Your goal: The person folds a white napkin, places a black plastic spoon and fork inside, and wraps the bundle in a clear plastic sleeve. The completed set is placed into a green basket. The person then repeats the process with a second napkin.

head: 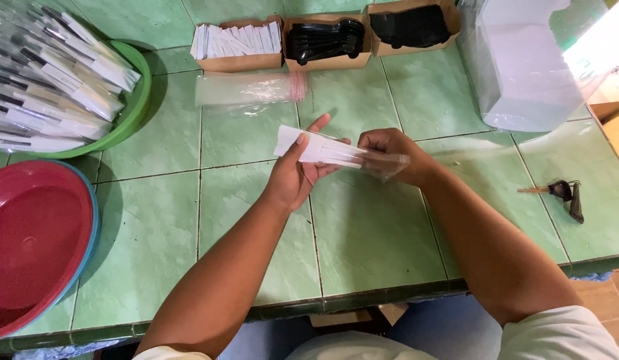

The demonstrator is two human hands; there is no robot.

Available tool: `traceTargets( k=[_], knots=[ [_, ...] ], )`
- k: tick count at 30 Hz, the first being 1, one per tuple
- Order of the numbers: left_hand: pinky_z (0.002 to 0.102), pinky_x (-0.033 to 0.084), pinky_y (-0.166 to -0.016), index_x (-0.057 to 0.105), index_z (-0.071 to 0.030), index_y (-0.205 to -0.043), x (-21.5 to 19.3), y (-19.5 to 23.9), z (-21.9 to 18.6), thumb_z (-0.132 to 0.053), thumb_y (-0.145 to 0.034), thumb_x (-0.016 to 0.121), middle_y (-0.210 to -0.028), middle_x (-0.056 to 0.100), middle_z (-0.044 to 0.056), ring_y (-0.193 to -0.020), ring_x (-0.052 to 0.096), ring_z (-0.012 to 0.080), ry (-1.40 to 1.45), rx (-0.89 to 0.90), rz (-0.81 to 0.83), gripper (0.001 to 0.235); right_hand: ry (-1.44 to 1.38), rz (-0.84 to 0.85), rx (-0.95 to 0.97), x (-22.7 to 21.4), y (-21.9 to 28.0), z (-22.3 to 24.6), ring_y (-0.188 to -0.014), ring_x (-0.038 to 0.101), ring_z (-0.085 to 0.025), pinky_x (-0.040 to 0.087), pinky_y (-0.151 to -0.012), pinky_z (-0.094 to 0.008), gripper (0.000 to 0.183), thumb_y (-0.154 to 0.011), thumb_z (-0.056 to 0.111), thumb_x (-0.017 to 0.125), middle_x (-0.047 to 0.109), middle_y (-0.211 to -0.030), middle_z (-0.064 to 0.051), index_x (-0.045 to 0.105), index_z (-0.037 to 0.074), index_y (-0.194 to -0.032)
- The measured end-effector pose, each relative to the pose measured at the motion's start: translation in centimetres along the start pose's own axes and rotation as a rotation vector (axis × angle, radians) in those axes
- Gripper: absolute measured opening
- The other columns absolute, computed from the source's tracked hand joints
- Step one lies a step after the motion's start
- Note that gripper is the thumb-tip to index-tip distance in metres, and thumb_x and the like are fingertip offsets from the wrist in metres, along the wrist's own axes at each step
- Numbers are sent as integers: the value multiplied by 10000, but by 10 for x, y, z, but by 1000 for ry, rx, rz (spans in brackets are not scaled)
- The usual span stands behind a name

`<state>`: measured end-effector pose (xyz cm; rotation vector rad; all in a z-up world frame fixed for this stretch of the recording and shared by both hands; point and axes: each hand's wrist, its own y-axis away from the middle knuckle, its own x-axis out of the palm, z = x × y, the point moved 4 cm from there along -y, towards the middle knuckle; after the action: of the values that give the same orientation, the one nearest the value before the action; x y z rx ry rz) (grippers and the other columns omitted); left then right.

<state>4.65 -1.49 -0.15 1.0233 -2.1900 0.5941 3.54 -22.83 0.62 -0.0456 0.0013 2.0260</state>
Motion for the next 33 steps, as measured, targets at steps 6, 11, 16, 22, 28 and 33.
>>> traceTargets(
  k=[6, 11, 16, 22, 28, 33],
  knots=[
    [496, 558, -1068, 350, -186, -1614, -3, 1, -9, -532, -1015, 532, -1382, 617, 307, -1232, 674, 363, 51, 33, -47, 716, 15, 2, -59, 4, -5, 3, -593, 640, -224, 530, -588, -305, 80, -910, -68, 699, 650, -741, -147, 701, -42, -985],
    [500, 561, -1061, 321, -191, -1627, -6, -3, 2, -539, -1010, 540, -1377, 623, 303, -1210, 686, 354, 28, 10, -19, 742, -2, -10, -87, 9, -3, 3, -562, 605, -184, 489, -543, -314, 20, -921, -52, 673, 588, -670, -103, 677, -40, -907],
    [481, 591, -1027, 337, -187, -1617, -1, 0, -5, -543, -1002, 535, -1347, 639, 307, -1181, 703, 360, 50, 14, -41, 738, -157, 13, -78, 17, -4, 16, -579, 635, -184, 509, -518, -318, 155, -885, -58, 686, 606, -718, -104, 639, -42, -1032],
    [490, 580, -1040, 320, -188, -1628, 0, 0, -7, -545, -1004, 528, -1359, 632, 309, -1196, 695, 360, 53, 32, -56, 748, -190, -22, -100, 11, -2, 10, -627, 650, -227, 511, -530, -336, 267, -882, -84, 685, 629, -769, -143, 567, -45, -1118],
    [495, 557, -1067, 339, -188, -1624, 2, -1, -4, -548, -1006, 543, -1354, 643, 286, -1203, 694, 342, 3, 25, -30, 744, -251, -72, -25, 8, -6, -2, -560, 588, -187, 490, -467, -299, 212, -868, -70, 694, 624, -737, -116, 572, -10, -1031],
    [514, 538, -1087, 350, -182, -1624, -1, 1, 2, -523, -1016, 545, -1310, 682, 253, -1170, 713, 316, -57, 11, -25, 724, -174, -117, 25, 3, -6, -9, -581, 618, -250, 535, -498, -363, 155, -904, -29, 730, 628, -761, -188, 625, -15, -1016]
  ],
)
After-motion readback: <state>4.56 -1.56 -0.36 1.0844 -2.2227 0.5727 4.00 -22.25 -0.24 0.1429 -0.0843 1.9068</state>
